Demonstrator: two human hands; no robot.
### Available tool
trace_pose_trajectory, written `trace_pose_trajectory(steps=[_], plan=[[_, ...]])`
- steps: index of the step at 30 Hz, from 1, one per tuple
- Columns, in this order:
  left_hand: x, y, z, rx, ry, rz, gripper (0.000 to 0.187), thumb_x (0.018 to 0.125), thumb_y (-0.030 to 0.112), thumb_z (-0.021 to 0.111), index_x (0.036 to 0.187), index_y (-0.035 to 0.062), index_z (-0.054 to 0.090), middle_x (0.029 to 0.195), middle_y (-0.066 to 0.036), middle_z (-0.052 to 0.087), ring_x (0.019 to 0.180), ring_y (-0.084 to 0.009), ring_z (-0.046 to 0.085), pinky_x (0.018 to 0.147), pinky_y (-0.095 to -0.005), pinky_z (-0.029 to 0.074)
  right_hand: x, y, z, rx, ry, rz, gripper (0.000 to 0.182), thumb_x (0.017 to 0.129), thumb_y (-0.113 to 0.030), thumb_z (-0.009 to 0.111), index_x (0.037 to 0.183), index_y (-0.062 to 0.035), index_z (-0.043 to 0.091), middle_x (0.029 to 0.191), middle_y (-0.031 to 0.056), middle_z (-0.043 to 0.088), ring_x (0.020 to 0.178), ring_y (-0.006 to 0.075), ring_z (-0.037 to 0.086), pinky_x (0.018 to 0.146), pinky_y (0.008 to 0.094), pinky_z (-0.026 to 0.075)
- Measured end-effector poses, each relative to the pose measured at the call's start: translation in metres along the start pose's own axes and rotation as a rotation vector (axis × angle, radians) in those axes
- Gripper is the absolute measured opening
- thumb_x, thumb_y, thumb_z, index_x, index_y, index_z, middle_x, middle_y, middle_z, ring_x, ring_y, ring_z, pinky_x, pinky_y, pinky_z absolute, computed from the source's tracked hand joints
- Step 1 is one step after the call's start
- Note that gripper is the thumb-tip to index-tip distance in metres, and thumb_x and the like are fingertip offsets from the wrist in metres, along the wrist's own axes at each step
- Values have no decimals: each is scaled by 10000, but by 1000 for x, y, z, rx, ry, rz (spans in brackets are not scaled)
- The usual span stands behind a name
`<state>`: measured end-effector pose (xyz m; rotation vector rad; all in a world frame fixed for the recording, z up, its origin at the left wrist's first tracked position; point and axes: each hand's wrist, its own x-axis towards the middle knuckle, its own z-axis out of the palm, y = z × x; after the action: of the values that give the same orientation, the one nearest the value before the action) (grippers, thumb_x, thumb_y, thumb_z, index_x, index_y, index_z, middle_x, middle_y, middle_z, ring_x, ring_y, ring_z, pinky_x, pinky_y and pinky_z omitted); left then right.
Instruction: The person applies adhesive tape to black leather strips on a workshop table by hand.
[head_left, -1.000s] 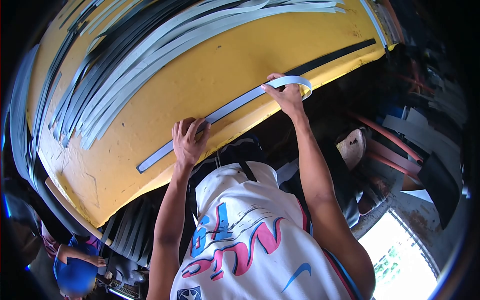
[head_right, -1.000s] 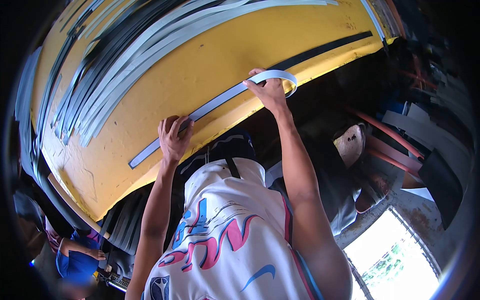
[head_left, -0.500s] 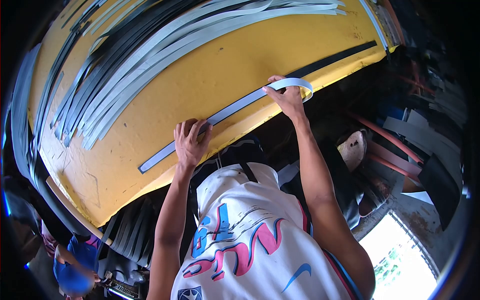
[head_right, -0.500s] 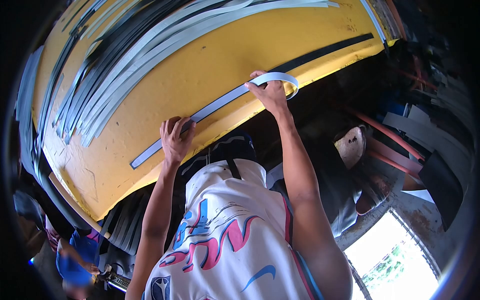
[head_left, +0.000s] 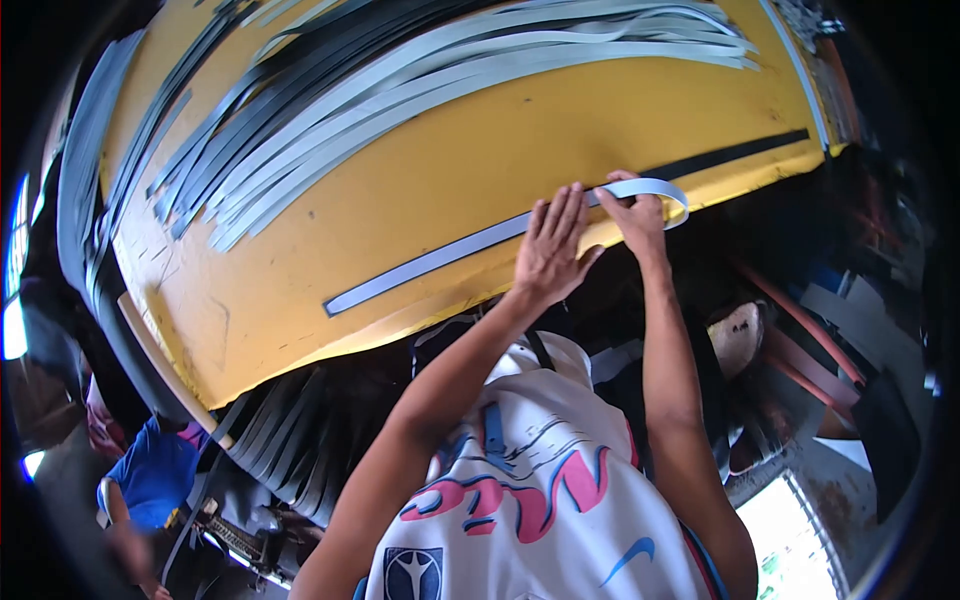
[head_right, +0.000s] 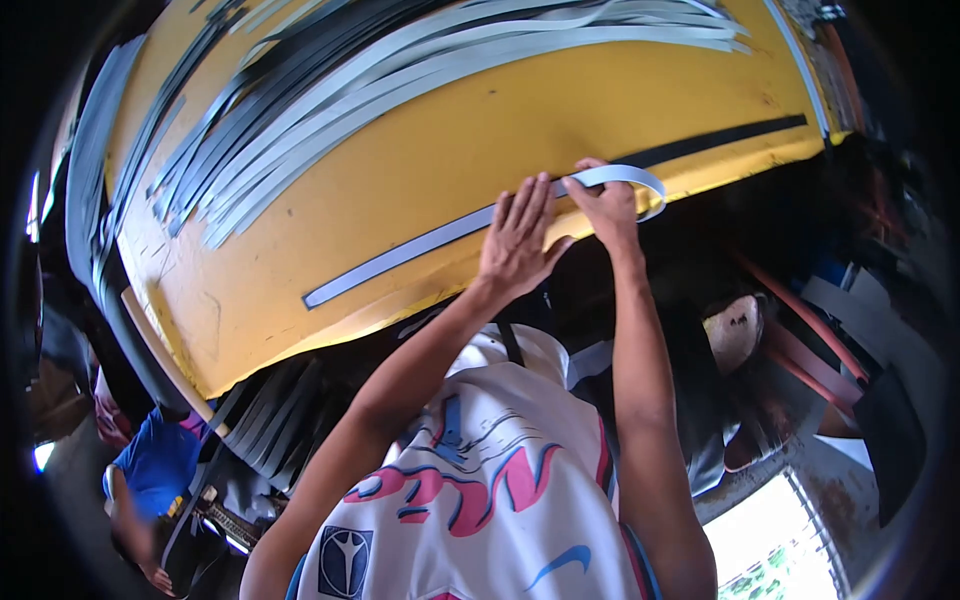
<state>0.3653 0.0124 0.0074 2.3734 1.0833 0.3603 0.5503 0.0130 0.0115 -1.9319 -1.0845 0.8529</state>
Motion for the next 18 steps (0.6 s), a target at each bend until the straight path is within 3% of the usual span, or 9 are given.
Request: trace_pose_trajectory(steps=[6, 8, 10, 13, 15, 18], plan=[[-66, -41, -37, 20, -72, -115, 788, 987, 493, 543, 1593, 70, 269, 1664, -118, 252, 1533, -285, 242, 1235, -488, 202, 1, 0, 0, -15, -7, -14, 315, 851, -185, 821, 1076, -19, 676, 838, -28, 607, 720, 62, 491, 668, 243, 439], [-114, -66, -71, 39, -108, -244, 771, 989, 435, 575, 1599, 84, 263, 1667, -128, 243, 1537, -297, 236, 1233, -492, 192, 0, -3, -1, -30, 9, -8, 308, 853, -186, 819, 1067, -19, 675, 818, -44, 577, 702, 57, 460, 648, 241, 421], [-170, -98, -87, 192, -2, -380, 773, 988, 444, 571, 1600, 84, 267, 1670, -127, 241, 1540, -288, 235, 1230, -483, 191, 2, 3, -1, 34, 13, -39, 303, 859, -191, 814, 1067, -21, 674, 816, -52, 572, 701, 57, 460, 649, 241, 419], [-229, -125, -104, 298, -16, -618, 726, 1027, 454, 489, 1607, 88, 249, 1683, -121, 208, 1557, -285, 188, 1233, -538, 132, 2, 3, -1, -26, -12, -51, 299, 862, -191, 811, 1070, -25, 674, 820, -47, 582, 709, 57, 470, 658, 241, 426], [-240, -131, -107, 320, -18, -643, 707, 1053, 466, 423, 1614, 85, 223, 1687, -130, 188, 1561, -310, 161, 1225, -579, 94, 4, 16, 3, 61, 12, -85, 300, 864, -194, 807, 1072, -25, 673, 815, -35, 592, 712, 60, 483, 665, 245, 437], [-230, -120, -112, 336, 9, -666, 755, 1039, 515, 426, 1610, 65, 221, 1684, -135, 195, 1564, -313, 148, 1225, -583, 72, 4, 15, 3, 29, 17, -82, 312, 860, -202, 808, 1074, -22, 670, 807, -26, 601, 709, 70, 497, 673, 252, 449]])
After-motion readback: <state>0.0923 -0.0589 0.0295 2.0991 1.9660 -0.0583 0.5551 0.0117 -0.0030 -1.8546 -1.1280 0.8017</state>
